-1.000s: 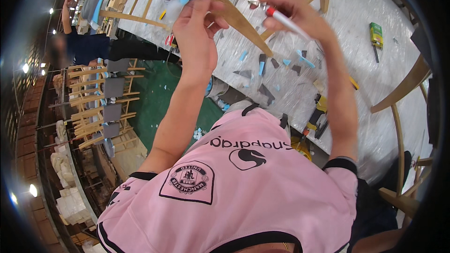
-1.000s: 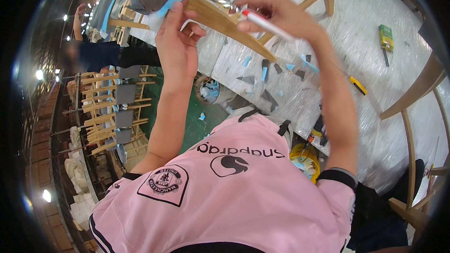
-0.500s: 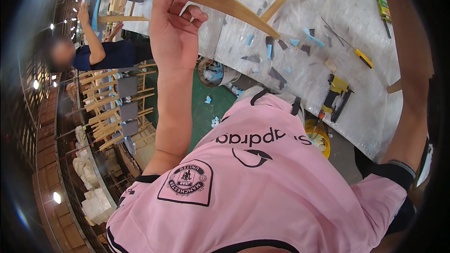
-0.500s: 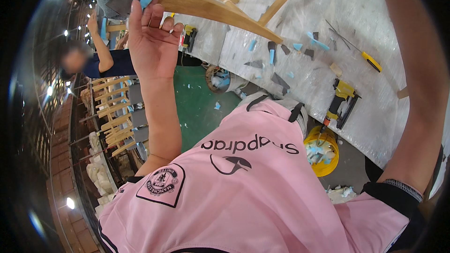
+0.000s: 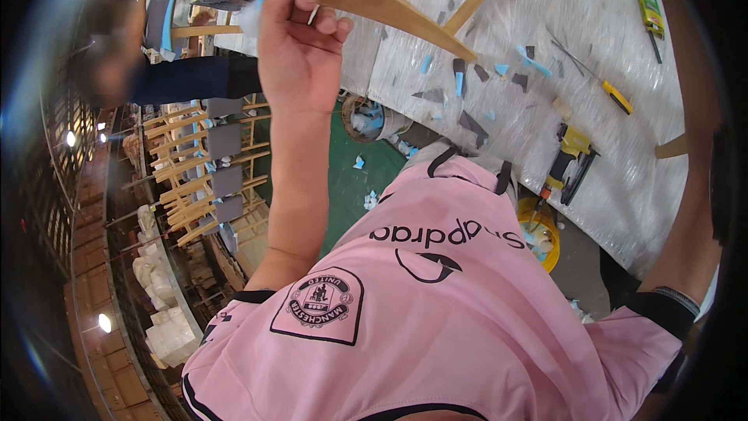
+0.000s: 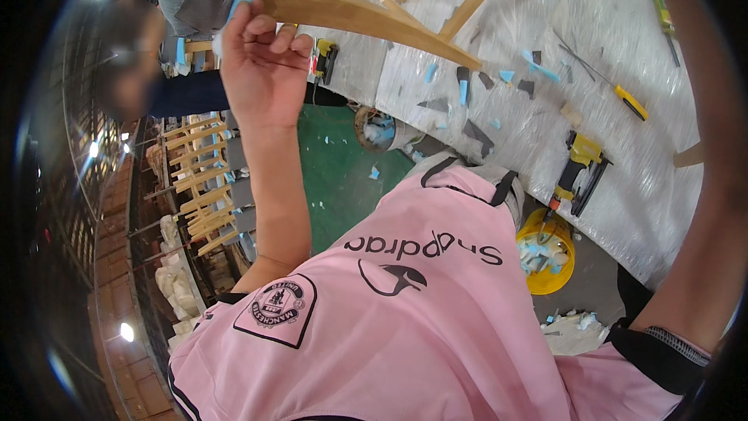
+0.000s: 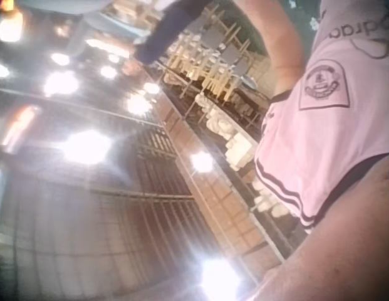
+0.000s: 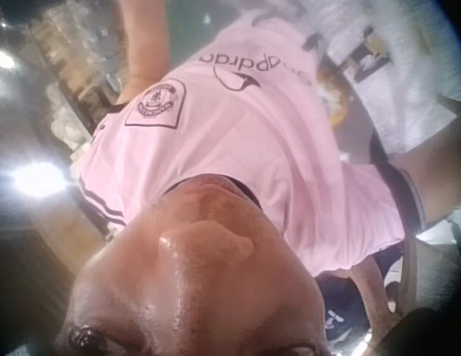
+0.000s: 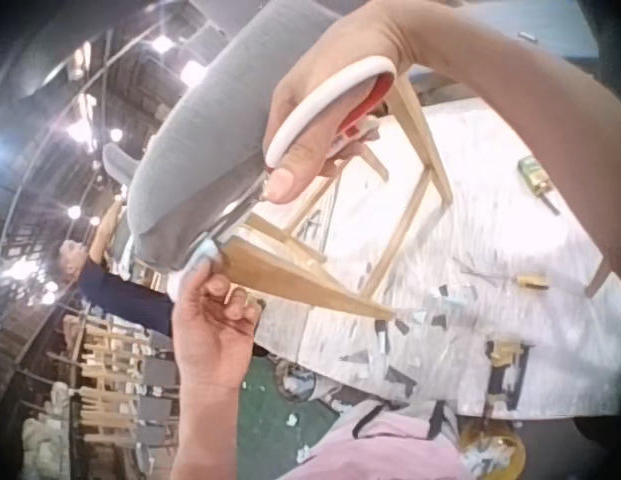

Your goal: The person upholsters a wooden chair by stretching gray fabric over the seat and backrest, securing it with a staple gun, and trimming excess fabric with scissors. The person repeats these steps on multiple chairs in a workshop setting.

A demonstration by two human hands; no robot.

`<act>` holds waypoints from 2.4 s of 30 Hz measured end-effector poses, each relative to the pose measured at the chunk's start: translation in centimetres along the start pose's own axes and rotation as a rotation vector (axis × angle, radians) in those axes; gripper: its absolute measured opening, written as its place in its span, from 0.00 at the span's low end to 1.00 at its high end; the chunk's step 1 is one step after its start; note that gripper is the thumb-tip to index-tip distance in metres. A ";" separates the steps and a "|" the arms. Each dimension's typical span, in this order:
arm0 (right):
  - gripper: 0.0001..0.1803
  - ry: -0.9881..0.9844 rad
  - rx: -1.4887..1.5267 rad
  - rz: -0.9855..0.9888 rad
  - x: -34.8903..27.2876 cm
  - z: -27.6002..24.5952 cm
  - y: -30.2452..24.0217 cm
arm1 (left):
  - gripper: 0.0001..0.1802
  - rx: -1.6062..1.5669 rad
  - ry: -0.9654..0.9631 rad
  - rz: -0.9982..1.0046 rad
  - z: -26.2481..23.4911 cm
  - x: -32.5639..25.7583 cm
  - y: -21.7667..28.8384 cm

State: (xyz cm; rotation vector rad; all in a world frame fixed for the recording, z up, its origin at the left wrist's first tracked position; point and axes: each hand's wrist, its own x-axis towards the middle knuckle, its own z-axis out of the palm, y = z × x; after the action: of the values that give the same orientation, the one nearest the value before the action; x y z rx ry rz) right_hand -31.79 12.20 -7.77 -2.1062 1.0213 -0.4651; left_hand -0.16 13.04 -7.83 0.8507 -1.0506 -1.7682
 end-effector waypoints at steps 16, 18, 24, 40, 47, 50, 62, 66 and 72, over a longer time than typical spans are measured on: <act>0.34 -0.085 -0.030 0.029 2.6 -1.2 -1.9 | 0.16 0.197 0.083 0.211 -0.9 0.9 -2.1; 0.34 -0.079 -0.039 0.047 2.3 -1.4 -2.4 | 0.18 0.189 0.068 0.212 -0.6 1.1 -2.1; 0.33 -0.092 -0.041 0.073 2.6 -1.3 -2.9 | 0.18 0.201 0.048 0.215 -0.5 1.1 -2.2; 0.31 0.077 0.067 0.106 -2.0 1.2 -0.7 | 0.12 0.241 -0.097 0.223 -0.2 0.8 -2.5; 0.31 0.173 0.192 0.089 -3.1 5.1 2.1 | 0.20 0.318 -0.100 0.123 -3.6 -0.6 -2.3; 0.31 0.318 0.239 0.129 -3.5 10.6 3.8 | 0.29 0.170 -0.030 0.082 -2.4 -2.0 -1.3; 0.34 0.903 1.148 0.377 -10.1 35.5 5.7 | 0.06 0.834 -0.159 0.188 -7.8 -1.1 -5.3; 0.23 1.031 1.185 0.596 -11.8 40.2 4.9 | 0.04 0.315 -0.017 -0.050 -11.4 -1.7 -9.3; 0.27 1.047 0.849 0.897 -12.3 38.9 0.5 | 0.06 -0.375 -0.108 -0.041 -14.0 4.5 -4.8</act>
State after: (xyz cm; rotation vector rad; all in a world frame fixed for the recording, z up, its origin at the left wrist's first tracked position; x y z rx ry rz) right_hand -16.64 39.56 -33.99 -0.4486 1.7475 -1.2653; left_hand 8.57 5.87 -18.34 0.5519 -0.7366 -1.9813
